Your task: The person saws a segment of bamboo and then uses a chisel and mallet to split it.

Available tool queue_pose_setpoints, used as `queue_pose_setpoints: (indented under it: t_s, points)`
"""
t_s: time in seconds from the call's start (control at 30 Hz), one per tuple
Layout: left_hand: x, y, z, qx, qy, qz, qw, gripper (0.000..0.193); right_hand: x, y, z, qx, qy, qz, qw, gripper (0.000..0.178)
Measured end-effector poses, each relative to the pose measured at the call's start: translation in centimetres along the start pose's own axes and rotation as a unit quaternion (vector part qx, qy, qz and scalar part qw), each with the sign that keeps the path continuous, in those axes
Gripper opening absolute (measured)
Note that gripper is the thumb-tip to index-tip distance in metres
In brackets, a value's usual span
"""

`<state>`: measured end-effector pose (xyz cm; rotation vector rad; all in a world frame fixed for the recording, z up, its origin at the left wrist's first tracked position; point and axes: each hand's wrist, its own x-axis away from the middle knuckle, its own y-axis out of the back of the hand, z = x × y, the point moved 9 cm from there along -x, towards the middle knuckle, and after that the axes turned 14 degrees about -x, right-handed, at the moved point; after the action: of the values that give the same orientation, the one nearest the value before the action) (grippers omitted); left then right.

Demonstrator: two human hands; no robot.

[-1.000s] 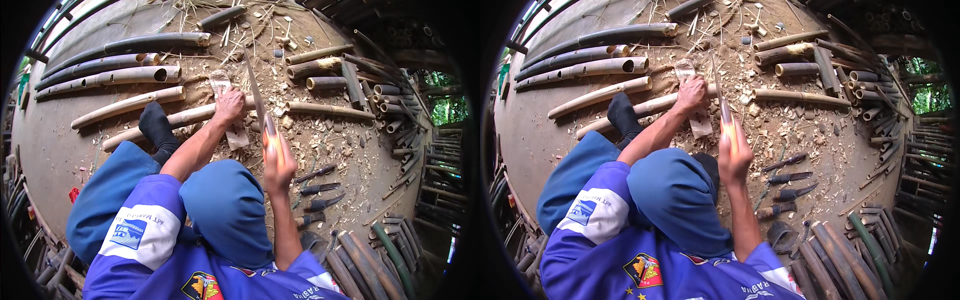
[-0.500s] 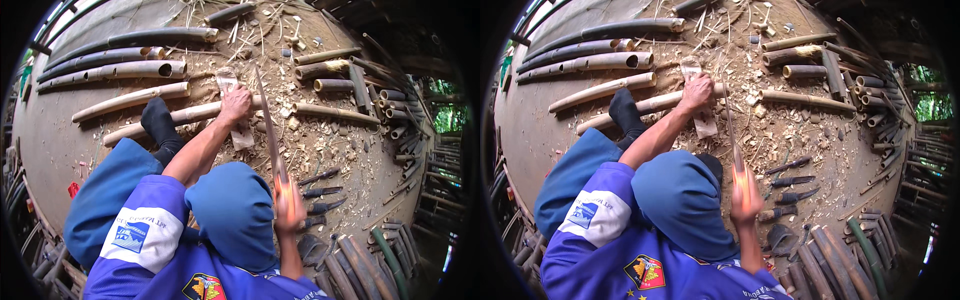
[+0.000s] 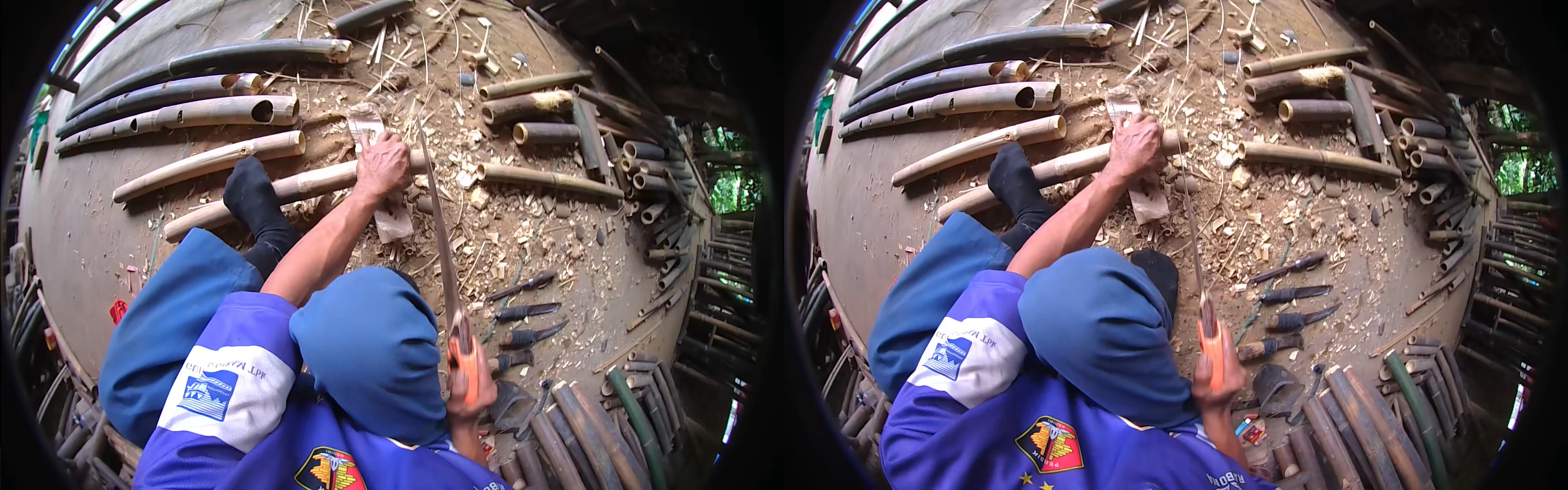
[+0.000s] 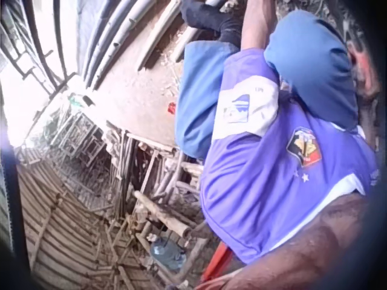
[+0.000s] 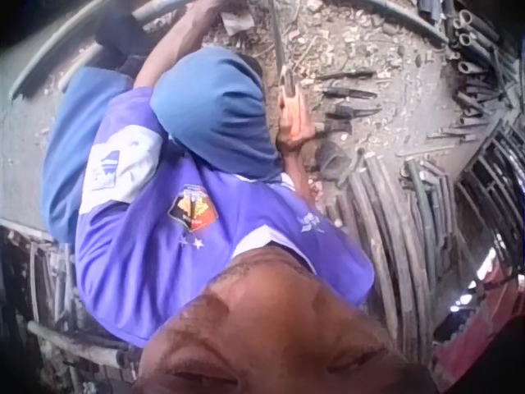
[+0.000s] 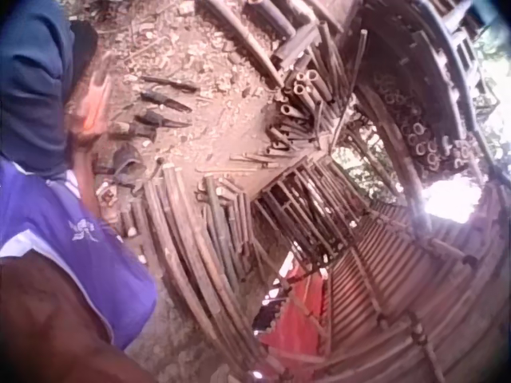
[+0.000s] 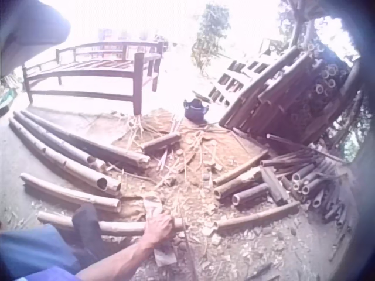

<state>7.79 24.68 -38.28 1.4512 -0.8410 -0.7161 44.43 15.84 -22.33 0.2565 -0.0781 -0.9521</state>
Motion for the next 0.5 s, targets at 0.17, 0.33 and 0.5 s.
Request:
queue_pose_setpoints:
  t_s: [0.17, 0.33, 0.5]
  points:
    - [0.0, 1.2, -3.1, 0.012, -0.026, -0.018, 0.999, 0.032, -13.6, -5.1, -1.0, 0.049, 0.118, -0.013, 0.992, 0.046]
    - [0.2, 0.6, -1.8, 0.014, -0.014, 0.014, 1.0, 0.047, -12.5, -1.3, 4.4, -0.134, 0.028, -0.057, 0.989, 0.047]
    - [2.2, 5.1, 4.2, 0.263, 0.126, -0.183, 0.939, 0.07, -3.1, 5.6, 7.0, -0.174, 0.011, -0.091, 0.981, 0.054]
